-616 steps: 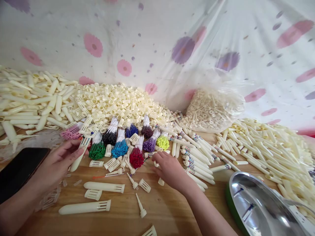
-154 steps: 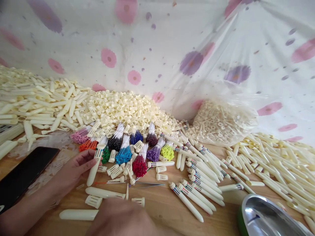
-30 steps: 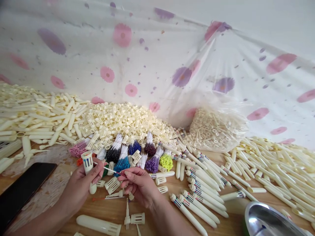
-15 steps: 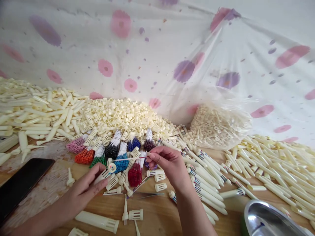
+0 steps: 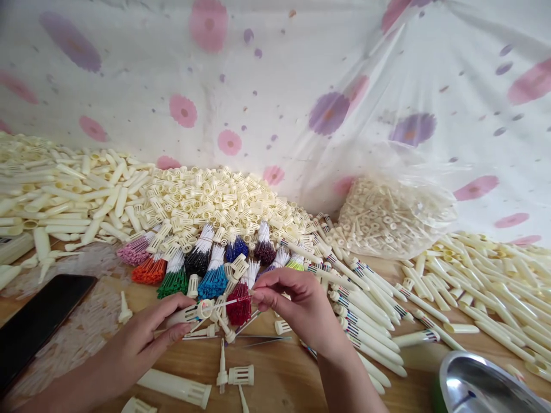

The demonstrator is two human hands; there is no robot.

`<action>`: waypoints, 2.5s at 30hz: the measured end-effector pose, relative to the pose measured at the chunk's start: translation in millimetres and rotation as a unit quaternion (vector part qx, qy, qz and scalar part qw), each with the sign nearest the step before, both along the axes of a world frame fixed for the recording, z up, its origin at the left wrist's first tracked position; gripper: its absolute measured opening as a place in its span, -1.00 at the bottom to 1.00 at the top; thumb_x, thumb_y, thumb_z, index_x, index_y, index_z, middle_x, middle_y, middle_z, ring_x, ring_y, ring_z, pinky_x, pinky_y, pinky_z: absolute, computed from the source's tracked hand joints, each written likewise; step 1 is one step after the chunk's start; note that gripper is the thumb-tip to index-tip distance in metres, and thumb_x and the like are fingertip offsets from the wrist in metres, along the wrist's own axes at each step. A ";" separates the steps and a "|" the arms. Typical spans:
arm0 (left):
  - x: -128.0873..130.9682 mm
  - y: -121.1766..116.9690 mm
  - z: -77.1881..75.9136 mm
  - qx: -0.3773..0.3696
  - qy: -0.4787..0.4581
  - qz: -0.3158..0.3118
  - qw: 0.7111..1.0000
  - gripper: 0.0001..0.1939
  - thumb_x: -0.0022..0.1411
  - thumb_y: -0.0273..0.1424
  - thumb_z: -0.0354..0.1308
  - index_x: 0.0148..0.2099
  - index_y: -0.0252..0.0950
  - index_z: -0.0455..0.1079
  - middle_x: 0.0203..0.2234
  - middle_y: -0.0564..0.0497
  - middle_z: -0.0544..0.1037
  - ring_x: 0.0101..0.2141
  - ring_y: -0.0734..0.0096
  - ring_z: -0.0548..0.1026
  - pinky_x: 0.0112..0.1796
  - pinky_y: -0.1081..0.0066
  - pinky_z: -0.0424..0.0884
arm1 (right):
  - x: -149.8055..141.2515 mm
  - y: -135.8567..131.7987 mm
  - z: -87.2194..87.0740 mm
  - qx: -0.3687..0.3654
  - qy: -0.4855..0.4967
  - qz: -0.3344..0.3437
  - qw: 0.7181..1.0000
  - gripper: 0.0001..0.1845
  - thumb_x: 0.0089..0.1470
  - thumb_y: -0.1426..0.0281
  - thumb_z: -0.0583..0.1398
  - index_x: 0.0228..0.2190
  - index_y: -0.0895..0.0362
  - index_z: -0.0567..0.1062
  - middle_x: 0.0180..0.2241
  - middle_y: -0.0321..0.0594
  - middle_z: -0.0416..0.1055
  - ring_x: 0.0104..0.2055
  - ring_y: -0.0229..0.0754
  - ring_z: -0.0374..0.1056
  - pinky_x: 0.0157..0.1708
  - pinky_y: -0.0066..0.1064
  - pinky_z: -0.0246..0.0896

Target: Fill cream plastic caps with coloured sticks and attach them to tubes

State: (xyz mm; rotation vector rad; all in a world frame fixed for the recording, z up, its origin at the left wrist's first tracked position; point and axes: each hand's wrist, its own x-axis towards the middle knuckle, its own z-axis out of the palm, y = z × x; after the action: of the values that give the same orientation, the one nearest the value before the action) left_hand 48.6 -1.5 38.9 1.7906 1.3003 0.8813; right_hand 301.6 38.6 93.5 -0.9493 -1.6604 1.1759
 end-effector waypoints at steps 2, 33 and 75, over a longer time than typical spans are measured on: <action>-0.2 -0.6 0.2 -0.002 0.013 -0.004 1.000 -0.81 0.18 -0.33 0.11 -0.15 -0.13 0.45 -0.29 -0.03 0.62 -0.28 0.21 0.56 -0.33 0.45 0.48 | -1.9 -0.8 0.3 0.015 -0.017 0.005 1.000 -0.88 0.01 0.35 0.28 -0.49 0.14 0.55 -0.58 -0.25 0.46 -0.57 -0.33 0.33 -0.57 -0.53 0.26; 2.6 -1.1 5.4 -0.054 -0.031 -0.035 0.997 -0.82 0.15 -0.34 0.14 -0.16 -0.14 0.46 -0.30 -0.03 0.60 -0.29 0.22 0.55 -0.37 0.48 0.49 | -30.1 -7.0 -13.2 0.105 -0.075 0.102 0.986 -0.90 0.09 0.44 0.21 -0.36 0.10 0.56 -0.42 -0.22 0.51 -0.39 -0.27 0.41 -0.38 -0.47 0.30; 2.5 4.2 -10.5 0.101 -0.119 0.013 0.988 -0.70 0.01 -0.67 0.18 -0.30 -0.13 0.39 -0.39 0.13 0.48 -0.33 0.47 0.47 -0.30 0.60 0.38 | -62.1 -45.8 -6.9 0.076 -0.139 0.012 0.987 -0.79 -0.03 0.50 0.25 -0.27 0.21 0.55 -0.54 -0.25 0.44 -0.56 -0.36 0.27 -0.55 -0.60 0.17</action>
State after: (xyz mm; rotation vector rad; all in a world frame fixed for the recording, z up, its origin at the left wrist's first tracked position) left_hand 51.0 2.7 28.4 1.7589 1.1162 1.2380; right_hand 239.5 -7.1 86.6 -1.0347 -1.9576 0.9491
